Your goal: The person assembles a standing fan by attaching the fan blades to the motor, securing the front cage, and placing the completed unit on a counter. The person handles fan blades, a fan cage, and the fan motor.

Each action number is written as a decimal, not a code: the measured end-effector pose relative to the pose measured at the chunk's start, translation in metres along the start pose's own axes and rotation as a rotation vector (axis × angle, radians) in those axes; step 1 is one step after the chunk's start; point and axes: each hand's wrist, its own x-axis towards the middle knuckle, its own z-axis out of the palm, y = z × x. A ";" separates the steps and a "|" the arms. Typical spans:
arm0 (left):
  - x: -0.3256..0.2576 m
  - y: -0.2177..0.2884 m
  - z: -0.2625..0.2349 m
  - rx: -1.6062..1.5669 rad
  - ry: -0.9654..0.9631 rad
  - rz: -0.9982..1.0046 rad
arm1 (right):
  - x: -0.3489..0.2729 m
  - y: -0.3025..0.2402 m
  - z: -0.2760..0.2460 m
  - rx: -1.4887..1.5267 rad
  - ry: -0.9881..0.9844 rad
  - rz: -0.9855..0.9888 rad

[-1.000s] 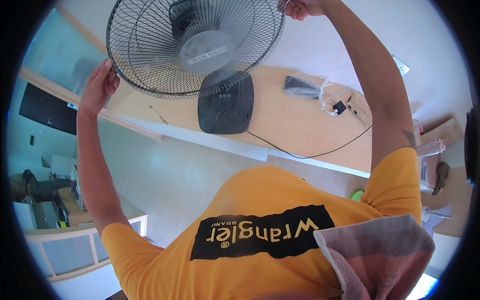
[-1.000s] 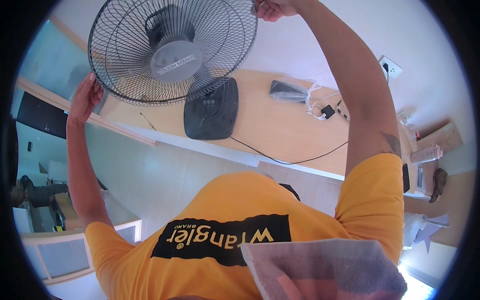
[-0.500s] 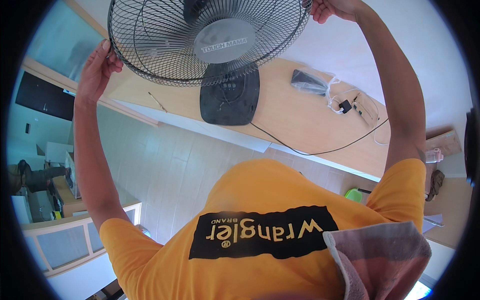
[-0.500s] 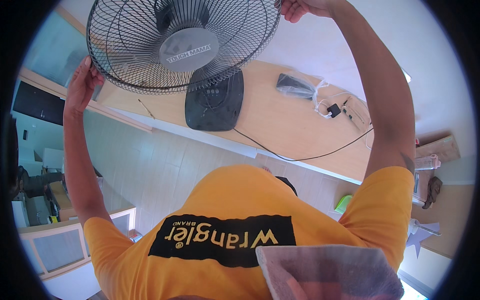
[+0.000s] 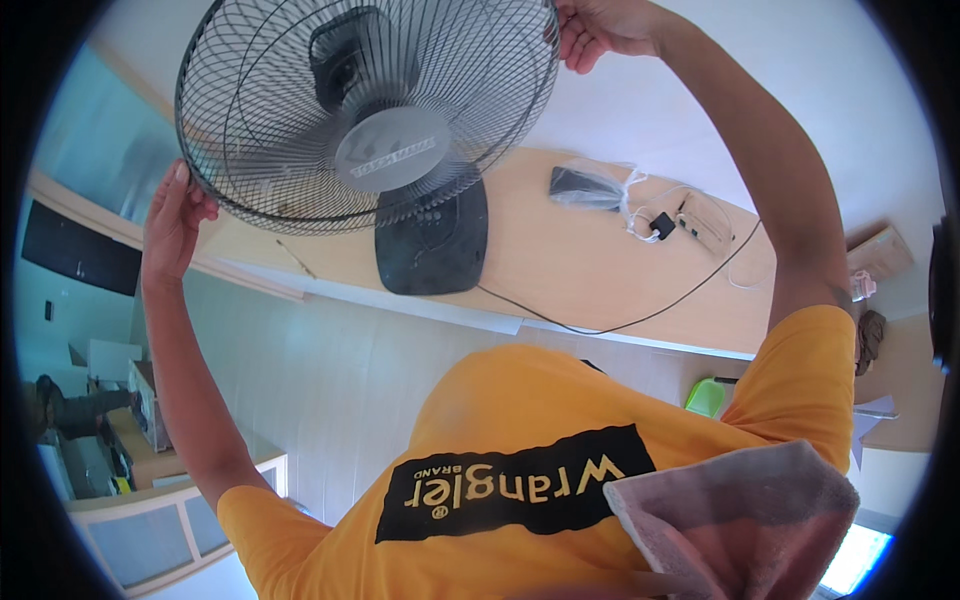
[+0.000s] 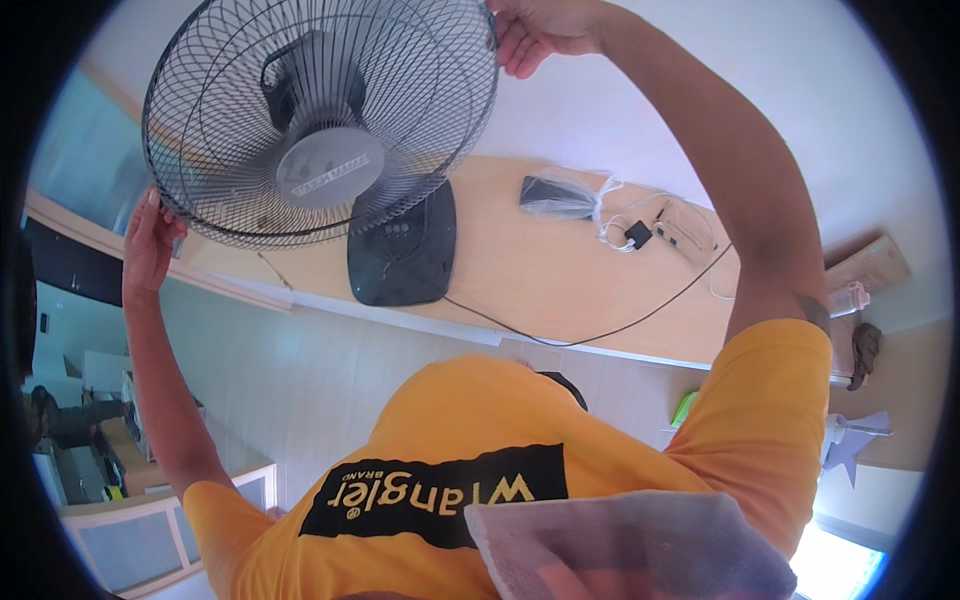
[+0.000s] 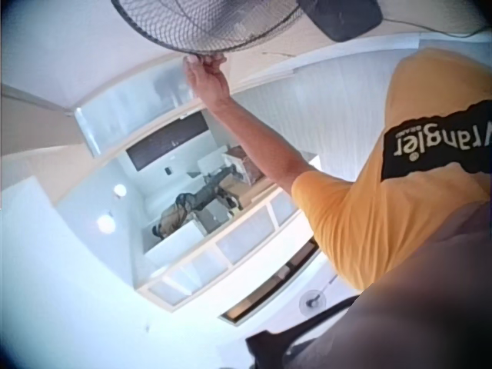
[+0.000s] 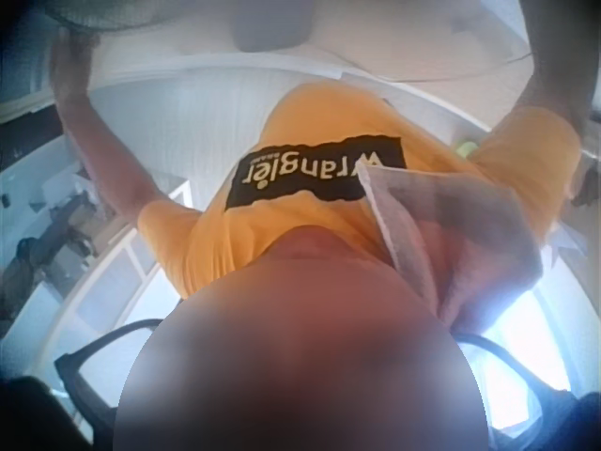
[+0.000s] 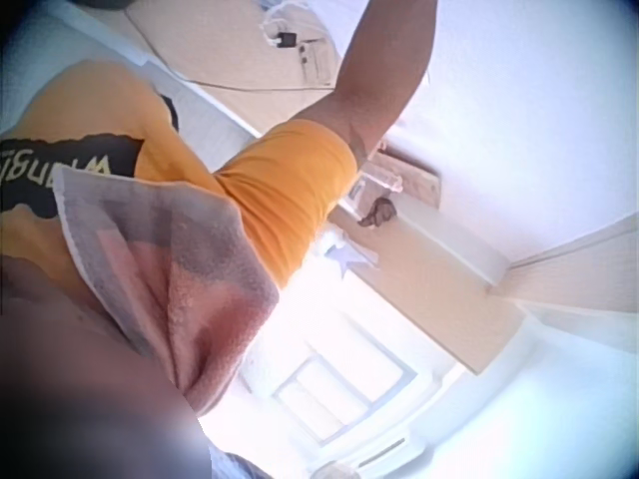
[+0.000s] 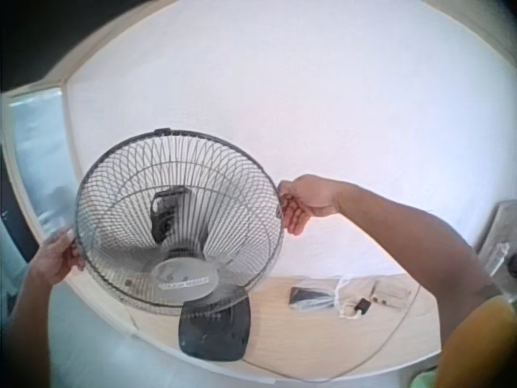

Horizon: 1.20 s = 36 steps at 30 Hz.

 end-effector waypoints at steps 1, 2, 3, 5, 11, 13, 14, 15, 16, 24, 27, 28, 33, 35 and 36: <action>0.002 -0.003 -0.003 -0.015 -0.011 0.004 | -0.001 0.004 0.002 0.053 0.030 -0.023; -0.001 -0.003 -0.005 -0.010 0.026 0.003 | -0.003 0.002 0.007 0.066 0.021 -0.038; -0.001 -0.004 -0.005 -0.010 0.054 0.002 | -0.010 0.001 0.012 0.080 0.021 -0.047; -0.003 -0.005 -0.002 -0.015 0.092 0.001 | -0.013 0.003 0.013 0.112 0.001 -0.065; 0.011 -0.016 -0.013 -0.070 -0.004 0.078 | -0.022 0.028 0.011 0.198 0.069 -0.134; 0.008 -0.031 -0.001 -0.107 0.165 0.107 | -0.030 0.052 0.014 0.200 0.226 -0.179; 0.004 -0.042 0.000 -0.117 0.256 0.126 | -0.028 0.067 0.021 0.203 0.298 -0.210; -0.004 -0.077 -0.027 -0.145 0.320 0.061 | -0.009 0.096 0.040 0.277 0.363 -0.223; -0.007 -0.089 0.025 -0.216 0.422 -0.013 | -0.002 0.131 0.062 0.303 0.382 -0.165; -0.033 -0.203 0.091 -0.511 0.110 -0.199 | 0.063 0.212 0.212 1.094 -0.254 -0.003; -0.033 -0.189 0.090 -0.542 -0.003 -0.306 | 0.067 0.220 0.218 1.237 -0.451 -0.117; -0.033 -0.187 0.091 -0.579 -0.069 -0.359 | 0.069 0.224 0.217 1.235 -0.409 -0.105; -0.030 -0.206 0.086 -0.760 -0.133 -0.329 | 0.065 0.204 0.221 1.315 -0.481 -0.129; -0.022 -0.208 0.094 -0.766 -0.147 -0.333 | 0.072 0.219 0.223 1.375 -0.363 -0.203; -0.020 -0.210 0.094 -0.757 -0.162 -0.325 | 0.076 0.225 0.226 1.404 -0.311 -0.236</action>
